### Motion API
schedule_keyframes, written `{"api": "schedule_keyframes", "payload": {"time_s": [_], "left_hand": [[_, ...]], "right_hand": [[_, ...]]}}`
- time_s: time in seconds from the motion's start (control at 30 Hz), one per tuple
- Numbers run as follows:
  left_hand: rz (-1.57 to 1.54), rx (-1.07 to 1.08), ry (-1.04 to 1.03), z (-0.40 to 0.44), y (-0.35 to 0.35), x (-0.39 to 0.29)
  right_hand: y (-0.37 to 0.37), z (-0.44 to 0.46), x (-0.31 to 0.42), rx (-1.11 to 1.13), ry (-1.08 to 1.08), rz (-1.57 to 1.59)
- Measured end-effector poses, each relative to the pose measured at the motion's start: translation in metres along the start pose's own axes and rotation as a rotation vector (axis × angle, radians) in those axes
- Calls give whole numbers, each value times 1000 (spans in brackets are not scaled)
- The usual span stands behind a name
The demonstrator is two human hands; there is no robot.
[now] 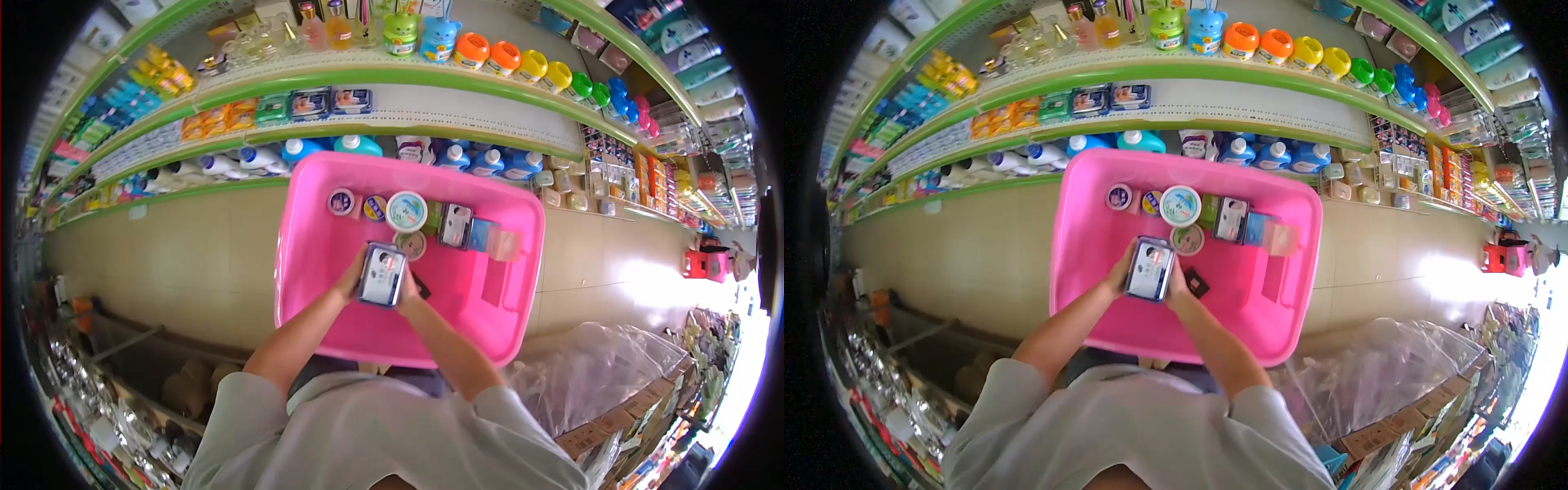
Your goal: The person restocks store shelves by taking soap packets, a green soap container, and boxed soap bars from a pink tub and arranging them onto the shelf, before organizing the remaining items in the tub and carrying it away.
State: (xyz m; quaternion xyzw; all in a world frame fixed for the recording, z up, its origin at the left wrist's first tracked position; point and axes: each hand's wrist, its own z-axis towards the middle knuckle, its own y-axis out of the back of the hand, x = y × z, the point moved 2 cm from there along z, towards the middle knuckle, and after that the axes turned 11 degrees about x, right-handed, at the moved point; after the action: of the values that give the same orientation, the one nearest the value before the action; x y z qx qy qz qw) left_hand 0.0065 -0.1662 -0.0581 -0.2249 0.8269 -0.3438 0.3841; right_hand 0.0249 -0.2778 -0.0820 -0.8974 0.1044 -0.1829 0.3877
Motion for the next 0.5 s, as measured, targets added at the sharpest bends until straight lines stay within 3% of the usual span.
{"api": "schedule_keyframes", "payload": {"time_s": [0.07, 0.17, 0.4, 0.47, 0.5], "left_hand": [[-74, -11, 48, 15, 40, -1], [-201, -74, 65, 36, 91, 14], [-175, -103, 98, 47, 131, 40], [-157, -138, 96, 40, 126, 36], [-144, -168, 89, 38, 122, 35]], "right_hand": [[9, 35, -20, 39, 128, -12], [28, 73, -41, -46, 125, 115], [66, 106, -62, 36, 180, 216], [52, 99, -56, 23, 193, 190], [46, 95, -53, -98, 198, 126]]}}
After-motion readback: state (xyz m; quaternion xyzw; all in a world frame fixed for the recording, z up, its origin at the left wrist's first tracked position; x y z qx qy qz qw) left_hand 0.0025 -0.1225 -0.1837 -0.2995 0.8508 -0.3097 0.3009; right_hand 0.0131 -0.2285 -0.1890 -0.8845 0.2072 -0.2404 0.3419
